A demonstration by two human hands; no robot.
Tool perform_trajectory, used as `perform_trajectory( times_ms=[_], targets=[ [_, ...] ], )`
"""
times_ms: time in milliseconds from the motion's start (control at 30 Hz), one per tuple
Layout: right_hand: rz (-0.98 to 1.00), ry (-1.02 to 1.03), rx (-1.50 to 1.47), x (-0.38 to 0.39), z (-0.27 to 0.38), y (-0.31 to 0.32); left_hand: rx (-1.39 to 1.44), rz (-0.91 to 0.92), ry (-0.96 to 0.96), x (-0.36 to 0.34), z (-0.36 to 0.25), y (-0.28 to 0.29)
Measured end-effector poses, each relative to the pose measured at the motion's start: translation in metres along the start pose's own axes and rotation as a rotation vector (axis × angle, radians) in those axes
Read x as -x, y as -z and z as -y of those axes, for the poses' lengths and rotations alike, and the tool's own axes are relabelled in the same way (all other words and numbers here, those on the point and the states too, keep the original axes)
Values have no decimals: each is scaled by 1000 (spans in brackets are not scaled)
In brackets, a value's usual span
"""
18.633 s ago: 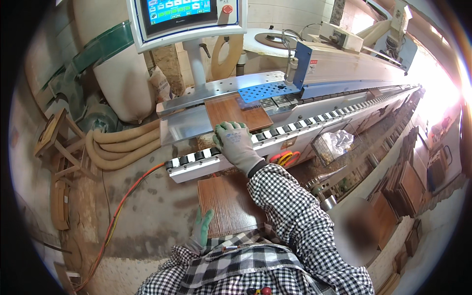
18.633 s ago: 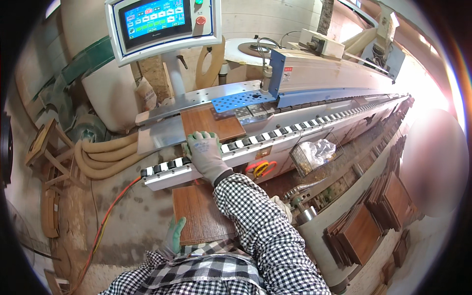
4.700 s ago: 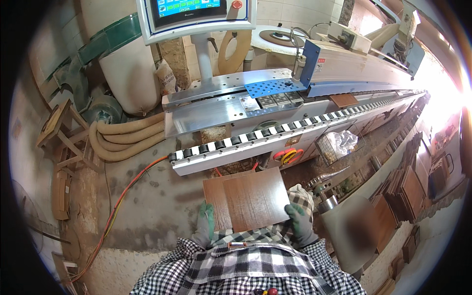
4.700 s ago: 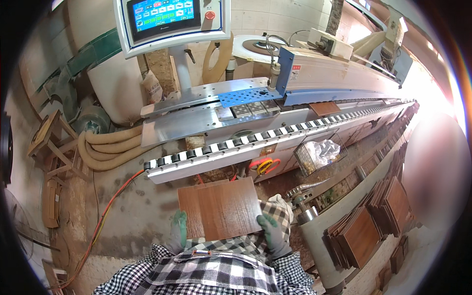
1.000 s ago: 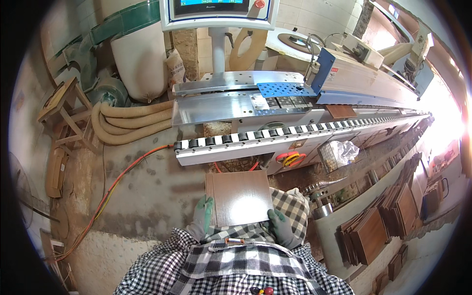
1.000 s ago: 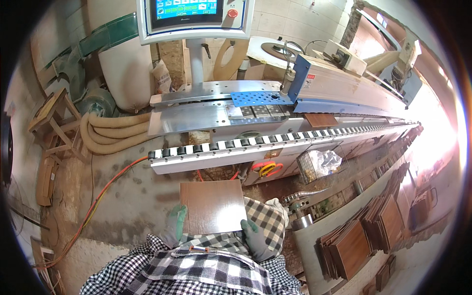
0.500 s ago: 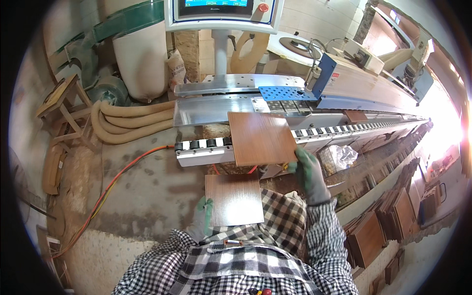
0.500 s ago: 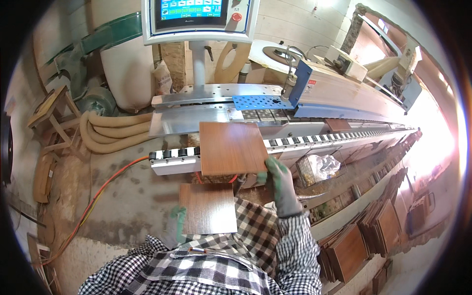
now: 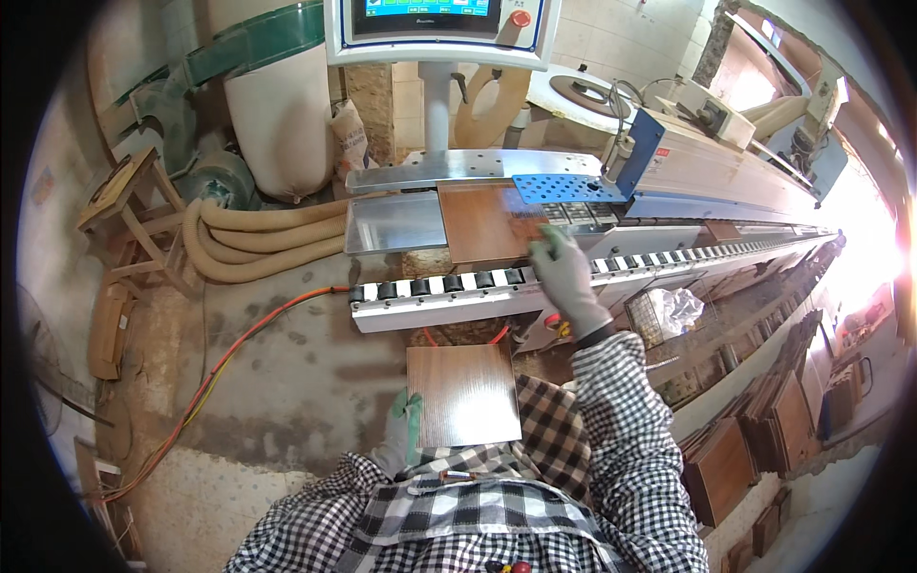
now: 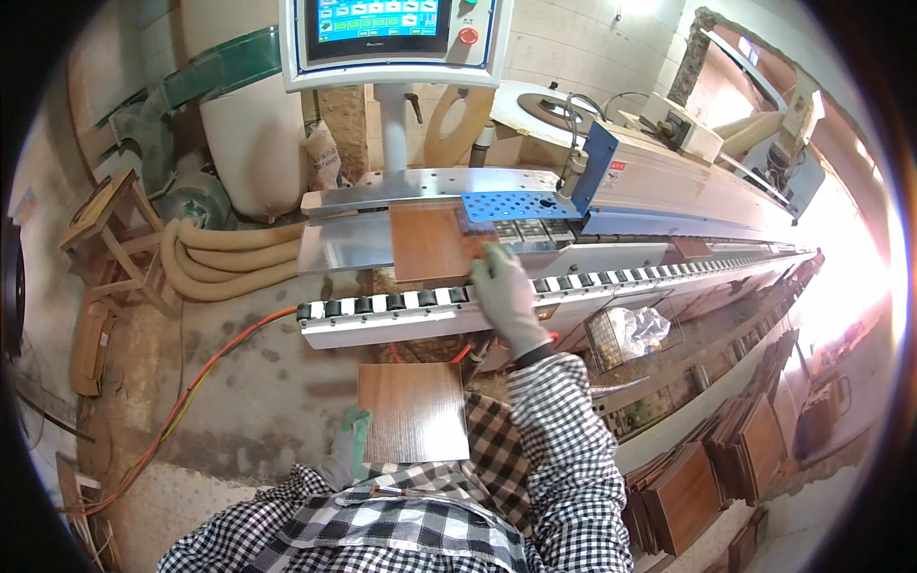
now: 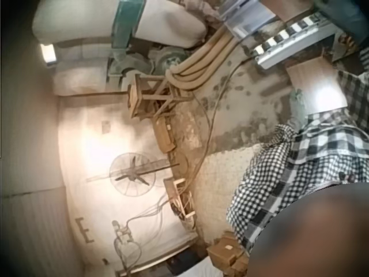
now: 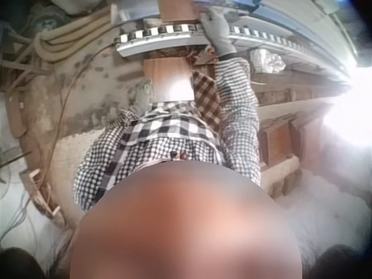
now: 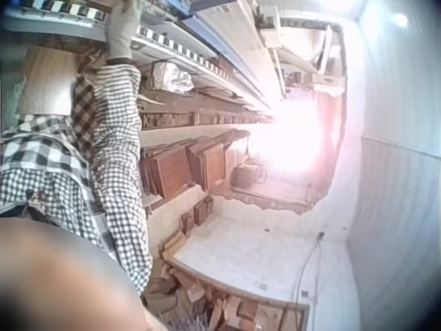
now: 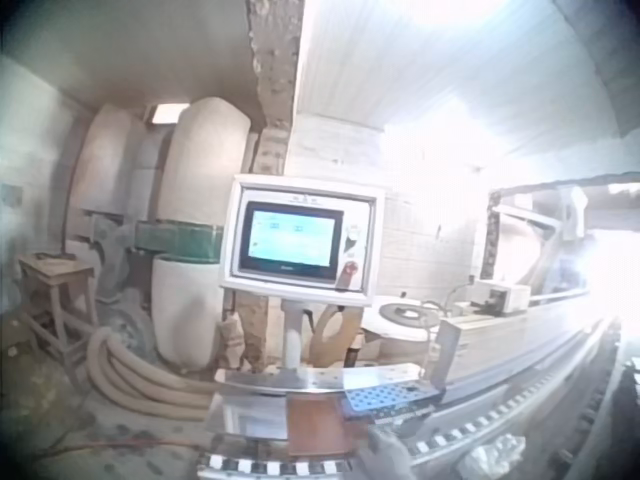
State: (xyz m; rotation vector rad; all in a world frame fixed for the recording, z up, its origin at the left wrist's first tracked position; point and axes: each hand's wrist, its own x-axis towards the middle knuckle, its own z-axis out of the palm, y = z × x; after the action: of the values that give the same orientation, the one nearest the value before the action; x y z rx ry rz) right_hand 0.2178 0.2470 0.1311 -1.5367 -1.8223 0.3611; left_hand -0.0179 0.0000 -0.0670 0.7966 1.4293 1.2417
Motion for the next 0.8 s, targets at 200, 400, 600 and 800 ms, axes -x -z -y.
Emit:
perform_trajectory(
  times_ms=[200, 400, 600, 800],
  targets=[
    [-28, 635, 345, 14, 40, -62, 293, 53, 55, -11, 26, 6],
    [53, 627, 414, 10, 40, -76, -94, 82, -76, -2, 2, 4],
    [20, 646, 481, 12, 43, -77, 262, 47, 84, -10, 18, 6],
    [64, 558, 487, 16, 43, -75, 18, 145, 7, -15, 10, 9]
  ],
)
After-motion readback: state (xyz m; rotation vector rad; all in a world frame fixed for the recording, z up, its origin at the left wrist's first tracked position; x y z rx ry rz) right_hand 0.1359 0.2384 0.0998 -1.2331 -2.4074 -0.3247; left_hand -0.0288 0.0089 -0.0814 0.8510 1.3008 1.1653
